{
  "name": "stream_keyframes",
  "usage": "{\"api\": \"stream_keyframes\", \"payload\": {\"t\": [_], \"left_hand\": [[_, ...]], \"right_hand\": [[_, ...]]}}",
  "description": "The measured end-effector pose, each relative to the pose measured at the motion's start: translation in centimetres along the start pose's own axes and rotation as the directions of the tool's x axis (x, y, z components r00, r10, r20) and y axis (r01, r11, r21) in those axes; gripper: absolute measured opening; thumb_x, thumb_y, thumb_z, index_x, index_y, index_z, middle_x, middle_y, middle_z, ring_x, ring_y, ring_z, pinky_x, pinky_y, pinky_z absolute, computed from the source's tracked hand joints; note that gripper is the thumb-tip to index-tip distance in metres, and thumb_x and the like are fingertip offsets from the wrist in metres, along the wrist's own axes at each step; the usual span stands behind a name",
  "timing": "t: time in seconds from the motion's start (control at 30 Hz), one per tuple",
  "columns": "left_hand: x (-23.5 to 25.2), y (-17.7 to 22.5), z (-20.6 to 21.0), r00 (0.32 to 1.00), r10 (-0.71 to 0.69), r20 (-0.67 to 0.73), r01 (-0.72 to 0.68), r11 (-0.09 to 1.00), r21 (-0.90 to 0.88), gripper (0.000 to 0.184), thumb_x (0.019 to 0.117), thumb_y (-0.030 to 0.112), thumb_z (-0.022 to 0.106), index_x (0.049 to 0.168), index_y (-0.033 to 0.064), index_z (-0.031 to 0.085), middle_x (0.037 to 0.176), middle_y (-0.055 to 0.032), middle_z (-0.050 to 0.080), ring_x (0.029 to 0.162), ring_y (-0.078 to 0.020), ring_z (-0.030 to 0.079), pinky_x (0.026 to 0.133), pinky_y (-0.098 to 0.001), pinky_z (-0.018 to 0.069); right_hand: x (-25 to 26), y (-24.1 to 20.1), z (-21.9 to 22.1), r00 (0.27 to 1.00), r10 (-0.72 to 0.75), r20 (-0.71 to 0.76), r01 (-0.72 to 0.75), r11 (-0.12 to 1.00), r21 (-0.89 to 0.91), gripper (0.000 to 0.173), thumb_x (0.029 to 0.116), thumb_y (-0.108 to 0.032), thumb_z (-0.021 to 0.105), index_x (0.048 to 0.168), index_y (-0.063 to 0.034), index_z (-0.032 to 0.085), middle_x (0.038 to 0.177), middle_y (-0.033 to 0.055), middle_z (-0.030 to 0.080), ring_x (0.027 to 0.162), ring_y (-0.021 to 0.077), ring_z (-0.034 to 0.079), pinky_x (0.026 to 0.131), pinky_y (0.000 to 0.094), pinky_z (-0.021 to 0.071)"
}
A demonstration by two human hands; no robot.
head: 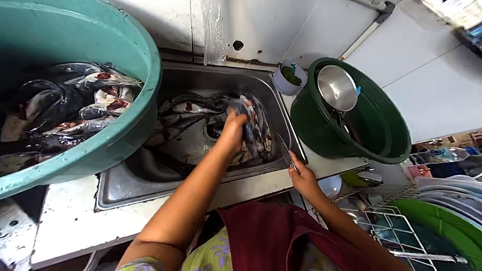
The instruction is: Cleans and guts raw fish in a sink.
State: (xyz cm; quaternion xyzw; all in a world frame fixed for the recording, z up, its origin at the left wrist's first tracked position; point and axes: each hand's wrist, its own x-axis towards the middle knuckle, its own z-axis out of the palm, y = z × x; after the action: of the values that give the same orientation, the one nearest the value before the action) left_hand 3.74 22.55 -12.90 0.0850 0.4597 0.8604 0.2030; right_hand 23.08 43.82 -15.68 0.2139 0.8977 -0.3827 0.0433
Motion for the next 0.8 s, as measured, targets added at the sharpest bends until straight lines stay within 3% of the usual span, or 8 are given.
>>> {"api": "stream_keyframes", "payload": {"t": [0.13,0.23,0.3,0.4,0.53,0.6,0.67,0.8], "left_hand": [[0.5,11.1,2.0,0.988,0.151,-0.018,-0.148,0.982,0.118,0.048,0.0955,0.006,0.045,0.144,0.0072,0.043,0.105,-0.0074,0.062,0.082,-0.0163,0.064,0.071,-0.0346,0.0574],[0.6,19.4,1.2,0.943,0.326,-0.06,-0.3,0.917,0.264,0.011,0.1023,0.006,0.043,0.1,0.0077,0.054,0.085,-0.0054,0.062,0.078,-0.0173,0.064,0.074,-0.038,0.0576],[0.2,23.6,-1.2,0.914,0.4,-0.071,-0.33,0.832,0.446,0.026,0.1033,0.008,0.043,0.081,0.0148,0.056,0.075,0.0011,0.061,0.071,-0.0131,0.061,0.071,-0.0352,0.0557],[-0.4,27.4,-7.3,0.857,0.442,-0.265,-0.179,0.737,0.652,0.005,0.102,0.014,0.053,0.104,0.0183,0.055,0.087,0.0036,0.061,0.074,-0.0101,0.062,0.069,-0.0315,0.0567],[-2.9,28.4,-13.0,0.78,0.421,-0.463,0.3,0.398,0.867,0.053,0.0953,0.015,0.06,0.146,0.0151,0.044,0.122,-0.0082,0.059,0.098,-0.0154,0.061,0.083,-0.0405,0.0533],[-4.2,28.0,-13.4,0.782,0.315,-0.537,0.489,0.224,0.843,0.049,0.098,0.009,0.056,0.146,0.0038,0.044,0.133,-0.0261,0.056,0.112,-0.0348,0.059,0.093,-0.0588,0.0484],[-4.6,27.7,-13.9,0.781,0.219,-0.584,0.585,0.069,0.808,0.04,0.1019,0.014,0.052,0.14,-0.001,0.05,0.13,-0.0304,0.056,0.112,-0.04,0.057,0.094,-0.0612,0.0448],[-3.8,27.2,-9.6,0.912,0.203,-0.356,0.393,-0.19,0.9,0.038,0.1017,0.018,0.057,0.131,-0.0064,0.059,0.128,-0.0395,0.056,0.122,-0.0582,0.052,0.097,-0.0783,0.0364]], "right_hand": [[1.0,0.5,0.7,0.998,-0.016,0.067,0.019,0.999,-0.037,0.055,0.1069,-0.014,0.043,0.161,-0.0126,0.034,0.097,0.0158,0.066,0.065,0.0184,0.056,0.063,0.0373,0.0504],[2.0,0.9,0.7,0.997,-0.014,0.081,0.013,1.0,0.015,0.055,0.1075,-0.016,0.044,0.162,-0.017,0.035,0.097,0.0156,0.065,0.065,0.0192,0.055,0.063,0.0386,0.0503],[2.4,1.2,0.6,0.997,0.002,0.072,-0.01,0.994,0.106,0.056,0.1073,-0.016,0.045,0.162,-0.0195,0.034,0.095,0.0138,0.063,0.062,0.0177,0.053,0.059,0.0373,0.0488],[2.5,1.7,0.6,0.998,0.008,0.057,-0.025,0.951,0.309,0.057,0.1067,-0.013,0.045,0.162,-0.0205,0.034,0.085,0.0064,0.056,0.052,0.0109,0.045,0.047,0.0288,0.0414],[2.2,2.0,0.7,0.999,-0.02,0.036,0.004,0.92,0.391,0.057,0.1065,-0.011,0.047,0.161,-0.0191,0.035,0.082,0.0051,0.055,0.05,0.0093,0.043,0.045,0.0263,0.04],[2.1,2.0,0.9,0.999,-0.025,0.022,0.014,0.922,0.386,0.057,0.1063,-0.011,0.048,0.161,-0.0187,0.035,0.081,0.0054,0.055,0.05,0.0092,0.044,0.045,0.0261,0.0403],[2.1,2.0,0.9,1.0,-0.027,0.016,0.019,0.924,0.381,0.057,0.1063,-0.011,0.048,0.161,-0.0192,0.035,0.082,0.0053,0.055,0.05,0.0087,0.044,0.045,0.0253,0.0405],[2.0,1.9,0.8,1.0,-0.013,0.011,0.008,0.919,0.394,0.058,0.1066,-0.011,0.048,0.162,-0.0194,0.033,0.08,0.0054,0.054,0.049,0.0087,0.044,0.045,0.025,0.0408]]}}
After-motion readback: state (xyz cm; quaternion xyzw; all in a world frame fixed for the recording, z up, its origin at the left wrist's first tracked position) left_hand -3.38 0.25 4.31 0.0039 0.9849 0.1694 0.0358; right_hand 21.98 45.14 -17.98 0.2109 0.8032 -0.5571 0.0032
